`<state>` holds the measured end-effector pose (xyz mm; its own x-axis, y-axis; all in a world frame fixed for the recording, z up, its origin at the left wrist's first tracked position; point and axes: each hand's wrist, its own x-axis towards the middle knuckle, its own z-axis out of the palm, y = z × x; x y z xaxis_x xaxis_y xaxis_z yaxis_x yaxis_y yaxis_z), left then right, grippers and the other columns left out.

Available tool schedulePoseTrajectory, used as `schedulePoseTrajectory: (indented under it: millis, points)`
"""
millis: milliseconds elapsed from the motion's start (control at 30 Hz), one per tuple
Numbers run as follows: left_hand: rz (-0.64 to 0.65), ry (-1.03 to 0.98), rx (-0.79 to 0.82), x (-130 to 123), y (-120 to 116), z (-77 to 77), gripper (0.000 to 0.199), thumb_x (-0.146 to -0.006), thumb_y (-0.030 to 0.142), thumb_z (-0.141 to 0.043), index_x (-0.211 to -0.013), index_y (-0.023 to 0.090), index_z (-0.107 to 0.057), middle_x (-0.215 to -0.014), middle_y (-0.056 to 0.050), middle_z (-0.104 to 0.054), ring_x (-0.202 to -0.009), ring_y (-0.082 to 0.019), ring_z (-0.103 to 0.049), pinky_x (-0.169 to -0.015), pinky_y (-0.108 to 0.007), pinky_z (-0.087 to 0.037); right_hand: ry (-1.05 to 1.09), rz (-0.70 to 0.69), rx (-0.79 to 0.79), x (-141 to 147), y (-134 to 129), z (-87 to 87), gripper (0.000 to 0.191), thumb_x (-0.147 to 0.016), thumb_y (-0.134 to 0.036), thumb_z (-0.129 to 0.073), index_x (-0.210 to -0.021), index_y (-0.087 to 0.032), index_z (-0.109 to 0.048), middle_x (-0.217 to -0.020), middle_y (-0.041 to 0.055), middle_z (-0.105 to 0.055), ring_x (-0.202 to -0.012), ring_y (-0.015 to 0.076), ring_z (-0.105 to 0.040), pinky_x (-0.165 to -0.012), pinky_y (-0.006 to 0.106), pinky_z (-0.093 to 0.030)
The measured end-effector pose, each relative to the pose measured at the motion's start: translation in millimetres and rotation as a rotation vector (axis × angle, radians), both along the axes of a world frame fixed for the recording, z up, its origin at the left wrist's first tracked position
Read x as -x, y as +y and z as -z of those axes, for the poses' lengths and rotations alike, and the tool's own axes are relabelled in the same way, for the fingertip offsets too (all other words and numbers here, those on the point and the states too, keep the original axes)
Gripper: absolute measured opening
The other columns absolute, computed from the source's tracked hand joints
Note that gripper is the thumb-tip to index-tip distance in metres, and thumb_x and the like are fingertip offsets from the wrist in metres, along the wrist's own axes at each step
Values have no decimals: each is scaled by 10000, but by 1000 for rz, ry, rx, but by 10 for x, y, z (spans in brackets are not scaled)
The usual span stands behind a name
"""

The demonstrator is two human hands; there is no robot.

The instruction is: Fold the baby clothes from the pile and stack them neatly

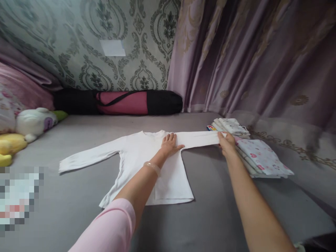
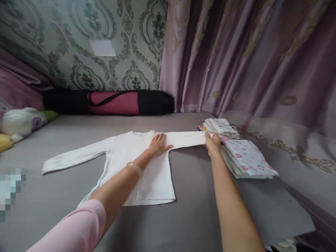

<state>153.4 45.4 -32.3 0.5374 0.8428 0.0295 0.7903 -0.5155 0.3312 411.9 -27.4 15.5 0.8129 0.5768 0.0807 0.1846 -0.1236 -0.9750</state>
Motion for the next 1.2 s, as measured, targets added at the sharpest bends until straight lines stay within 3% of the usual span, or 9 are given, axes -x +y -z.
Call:
schedulePoseTrajectory:
  millis: [133, 333, 533, 667, 900, 967, 1033, 1100, 1200]
  points:
    - [8, -5, 5, 10, 102, -34, 879, -790, 715, -500, -1446, 148, -358, -1543, -198, -298, -1388, -429, -275, -1094, -545, -263, 157, -94, -67, 263, 20, -336, 204, -784, -346, -659, -862, -190, -552, -535, -69, -502, -372, 71, -397, -311, 173, -237]
    - [21, -5, 32, 24, 249, -127, 901, -675, 740, -616, -1386, 214, -442, -1475, -206, -374, -1331, -452, -330, -1054, -583, -266, 298, -224, -161, 885, 136, -688, 210, -808, -341, -688, -866, -185, -558, -503, -88, -490, -358, 61, -413, -306, 155, -248]
    - [45, 109, 76, 11, 370, -226, 944, -615, 706, -684, -1380, 199, -464, -1425, -218, -396, -1311, -453, -332, -1048, -567, -277, 420, -382, -158, 1612, 301, -682, 190, -839, -325, -671, -893, -173, -570, -506, -86, -521, -348, 54, -431, -292, 140, -255]
    - [29, 106, 47, -9, 369, -178, 908, -600, 649, -728, -1333, 169, -493, -1366, -216, -449, -1294, -438, -359, -1045, -560, -299, 475, -401, -114, 1848, 421, -600, 153, -864, -298, -640, -893, -167, -566, -481, -86, -522, -326, 56, -429, -284, 142, -275]
    - [105, -318, 10, 302, 326, -112, 786, -696, 454, -731, -1356, 128, -457, -1419, -235, -403, -1302, -368, -422, -1044, -474, -389, 449, -310, -147, 1874, 559, -584, 170, -853, -315, -643, -903, -176, -559, -481, -90, -528, -310, 68, -433, -281, 167, -317]
    - [31, -474, 50, 497, 358, -94, 663, -739, 387, -699, -1316, 131, -499, -1341, -205, -499, -1208, -307, -520, -988, -420, -449, 427, -311, -138, 1936, 592, -581, 116, -875, -270, -593, -930, -174, -561, -490, -88, -535, -315, 74, -446, -286, 172, -327]
    - [-152, -606, 122, 721, 385, -65, 484, -797, 350, -636, -1235, 155, -563, -1196, -149, -609, -1044, -247, -610, -897, -378, -500, 405, -323, -109, 2046, 627, -566, 107, -886, -239, -552, -969, -172, -566, -503, -84, -543, -329, 80, -469, -297, 173, -337]
    - [-339, -725, 178, 947, 388, -26, 360, -833, 337, -594, -1143, 155, -607, -1051, -111, -667, -915, -208, -642, -825, -340, -518, 375, -347, -74, 2192, 665, -536, 144, -889, -238, -536, -1011, -170, -568, -525, -74, -555, -348, 89, -493, -311, 178, -351]
    - [-478, -931, 256, 1211, 351, 31, 272, -869, 330, -544, -1030, 123, -616, -885, -89, -684, -800, -175, -653, -747, -297, -524, 309, -390, -38, 2431, 730, -451, 192, -894, -271, -520, -1054, -175, -565, -589, -51, -581, -376, 104, -522, -331, 195, -382]
